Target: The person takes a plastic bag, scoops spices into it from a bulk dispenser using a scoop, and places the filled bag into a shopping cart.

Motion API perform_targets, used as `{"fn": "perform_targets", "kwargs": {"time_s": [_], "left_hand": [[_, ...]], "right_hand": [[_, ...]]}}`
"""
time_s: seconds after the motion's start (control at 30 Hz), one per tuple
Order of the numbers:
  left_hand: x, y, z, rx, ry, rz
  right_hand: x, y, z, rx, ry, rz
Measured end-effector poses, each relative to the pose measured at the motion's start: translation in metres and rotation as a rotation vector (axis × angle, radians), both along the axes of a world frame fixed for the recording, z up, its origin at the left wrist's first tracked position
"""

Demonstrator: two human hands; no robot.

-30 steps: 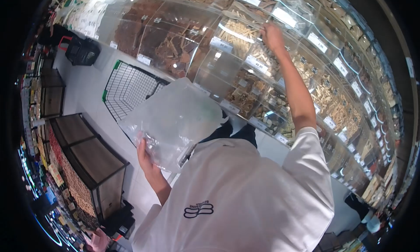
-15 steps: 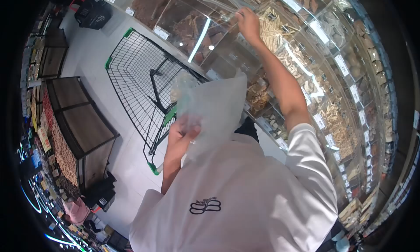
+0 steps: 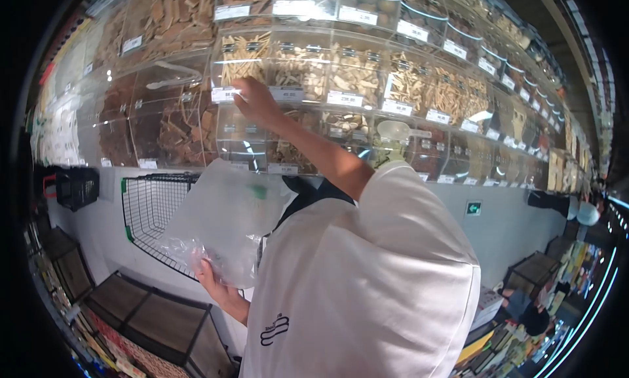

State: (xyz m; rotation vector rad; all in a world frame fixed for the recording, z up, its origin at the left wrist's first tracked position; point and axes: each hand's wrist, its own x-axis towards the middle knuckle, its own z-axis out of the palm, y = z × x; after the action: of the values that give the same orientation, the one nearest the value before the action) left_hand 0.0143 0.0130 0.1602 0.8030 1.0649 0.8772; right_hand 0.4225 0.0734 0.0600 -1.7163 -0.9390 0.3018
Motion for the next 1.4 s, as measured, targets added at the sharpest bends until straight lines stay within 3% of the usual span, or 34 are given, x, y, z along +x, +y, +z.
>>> {"fn": "perform_targets", "kwargs": {"time_s": [0.1,0.17,0.2,0.3,0.37,0.43,0.83,1.4], "left_hand": [[0.014,0.010,-0.002,0.187,0.119,-0.132],[0.031,0.016,0.006,0.357,0.253,-0.249],[0.040,0.018,0.011,0.404,0.307,-0.281],[0.087,0.020,0.030,0.161,0.264,-0.173],[0.116,0.028,0.039,-0.199,0.073,-0.036],[0.127,0.029,0.037,-0.231,0.035,-0.078],[0.176,-0.054,0.059,-0.227,0.040,-0.036],[0.214,-0.106,0.062,-0.207,0.040,-0.083]], "right_hand": [[0.005,-0.124,-0.032,-0.085,0.229,-0.167],[0.018,-0.207,-0.026,-0.203,0.253,-0.333],[0.027,-0.247,-0.031,-0.140,0.134,-0.398],[0.055,-0.344,-0.045,-0.052,0.372,-0.749],[0.069,-0.386,-0.052,-0.096,0.465,-0.846],[0.077,-0.405,-0.052,-0.087,0.518,-0.910],[0.098,-0.408,-0.053,0.209,1.017,-0.703],[0.108,-0.436,-0.053,0.169,1.040,-0.450]]}}
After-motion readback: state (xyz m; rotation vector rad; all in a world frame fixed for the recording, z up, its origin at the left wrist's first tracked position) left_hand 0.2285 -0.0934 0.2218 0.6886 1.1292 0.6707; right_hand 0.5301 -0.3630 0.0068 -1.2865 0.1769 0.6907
